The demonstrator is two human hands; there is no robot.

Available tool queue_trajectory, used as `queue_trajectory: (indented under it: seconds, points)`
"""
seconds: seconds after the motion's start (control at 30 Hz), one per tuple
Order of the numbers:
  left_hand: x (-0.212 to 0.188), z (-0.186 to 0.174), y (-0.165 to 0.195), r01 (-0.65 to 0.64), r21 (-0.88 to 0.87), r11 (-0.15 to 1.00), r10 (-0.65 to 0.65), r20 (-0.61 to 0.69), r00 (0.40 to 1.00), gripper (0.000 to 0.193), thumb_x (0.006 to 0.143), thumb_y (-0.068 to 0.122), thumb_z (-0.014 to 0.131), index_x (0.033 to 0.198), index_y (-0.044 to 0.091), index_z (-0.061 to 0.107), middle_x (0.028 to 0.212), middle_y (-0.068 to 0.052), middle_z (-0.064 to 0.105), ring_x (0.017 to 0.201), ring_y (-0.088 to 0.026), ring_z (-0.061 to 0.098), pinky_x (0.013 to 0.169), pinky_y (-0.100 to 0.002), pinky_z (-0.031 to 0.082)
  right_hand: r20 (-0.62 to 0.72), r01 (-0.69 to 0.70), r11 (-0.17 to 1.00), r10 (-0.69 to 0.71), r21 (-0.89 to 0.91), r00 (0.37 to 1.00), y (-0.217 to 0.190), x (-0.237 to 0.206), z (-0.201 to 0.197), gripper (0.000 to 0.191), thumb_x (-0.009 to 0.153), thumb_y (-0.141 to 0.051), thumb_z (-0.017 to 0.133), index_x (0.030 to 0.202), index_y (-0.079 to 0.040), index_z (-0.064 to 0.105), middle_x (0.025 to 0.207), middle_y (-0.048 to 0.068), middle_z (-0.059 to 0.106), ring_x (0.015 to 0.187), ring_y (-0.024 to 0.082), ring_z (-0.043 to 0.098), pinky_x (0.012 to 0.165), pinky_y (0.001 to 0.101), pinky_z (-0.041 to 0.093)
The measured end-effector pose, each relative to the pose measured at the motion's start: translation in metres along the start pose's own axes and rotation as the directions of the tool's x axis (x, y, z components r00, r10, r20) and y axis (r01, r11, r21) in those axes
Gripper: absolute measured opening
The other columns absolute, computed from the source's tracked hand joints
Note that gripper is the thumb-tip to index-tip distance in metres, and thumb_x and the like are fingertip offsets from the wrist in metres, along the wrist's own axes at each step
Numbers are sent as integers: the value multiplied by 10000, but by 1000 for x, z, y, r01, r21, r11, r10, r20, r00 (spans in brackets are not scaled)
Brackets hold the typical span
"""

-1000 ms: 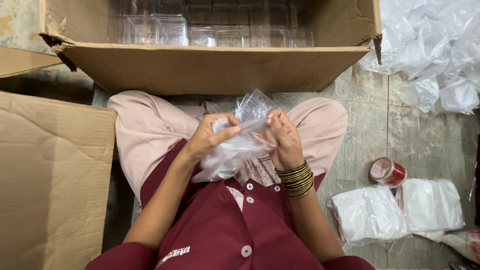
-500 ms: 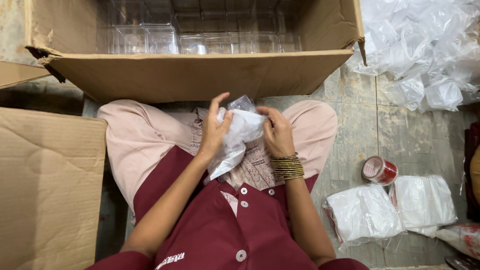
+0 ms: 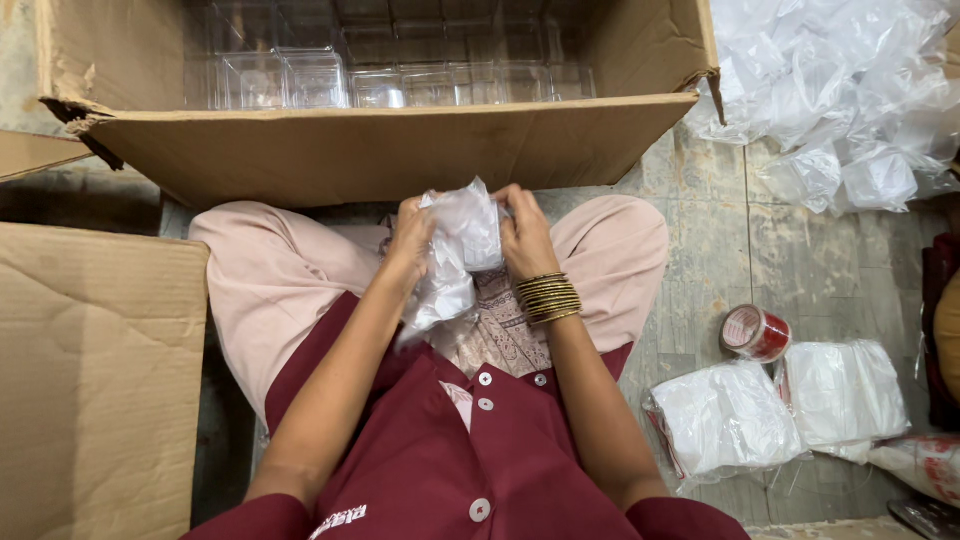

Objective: The person sits on the floor and packs clear plastic boxes into clear plastic bags, twisting the bags closed, and places the bagged boxes into a large cardboard box alongside other bagged boxes. Another worker nearby handles bagged boxes as well.

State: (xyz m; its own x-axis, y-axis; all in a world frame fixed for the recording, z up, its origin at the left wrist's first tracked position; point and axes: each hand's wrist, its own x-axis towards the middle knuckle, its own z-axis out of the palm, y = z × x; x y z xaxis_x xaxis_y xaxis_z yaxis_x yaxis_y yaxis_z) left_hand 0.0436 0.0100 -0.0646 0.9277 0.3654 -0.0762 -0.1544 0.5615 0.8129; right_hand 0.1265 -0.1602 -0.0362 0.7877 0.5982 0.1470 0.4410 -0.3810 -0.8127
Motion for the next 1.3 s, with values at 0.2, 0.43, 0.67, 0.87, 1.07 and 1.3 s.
queue_trajectory:
  seconds: [0.2,0.43,0.67,0.87,1.07,1.3]
  points:
    - [-10,2,-9,26,284,958,34,-207,978,140,935,52,583,989,9,705,764,-34,579,593,-85,487,523,-259,381,-38,23,999,-21,42,999,33,-15,25,425,867,-46,662,1284,4,593,1218,199,660,1125,314,646,959,411,522]
    - [-50,-8,-12,-68,232,970,28,174,984,298,916,170,505,1043,-2,712,888,-12,642,713,-84,551,583,-243,427,469,-516,243,227,821,853,20,-60,-1,231,1034,-124,597,1134,71,671,808,69,670,542,81,600,447,232,485]
    - [-45,3,-12,173,446,878,-234,86,968,483,1026,418,539,1036,-33,713,789,-18,596,652,-110,526,554,-271,427,80,-338,392,546,856,834,-1,-92,-136,119,924,-165,646,944,-62,700,638,-16,571,399,43,465,283,193,295]
    - [-52,-9,21,145,436,888,-127,-72,989,654,1053,580,439,938,-3,714,733,2,572,647,-84,513,588,-238,412,-407,-14,630,518,777,753,89,-53,-255,206,1020,-136,522,825,-87,569,748,97,653,525,115,538,422,235,382]
    - [-60,6,36,64,351,934,-76,21,997,313,1000,275,600,1063,-13,703,827,-38,587,788,-110,561,740,-239,453,-259,-300,527,743,795,617,148,54,-261,120,904,-69,494,881,-49,610,771,122,687,652,248,678,625,422,573]
    - [-61,19,51,66,324,944,-93,71,993,334,971,224,543,1169,7,703,1004,3,653,925,-111,622,851,-263,508,-330,-376,541,803,752,496,151,90,-234,305,874,-216,685,1126,-64,607,990,107,634,850,251,672,668,431,593]
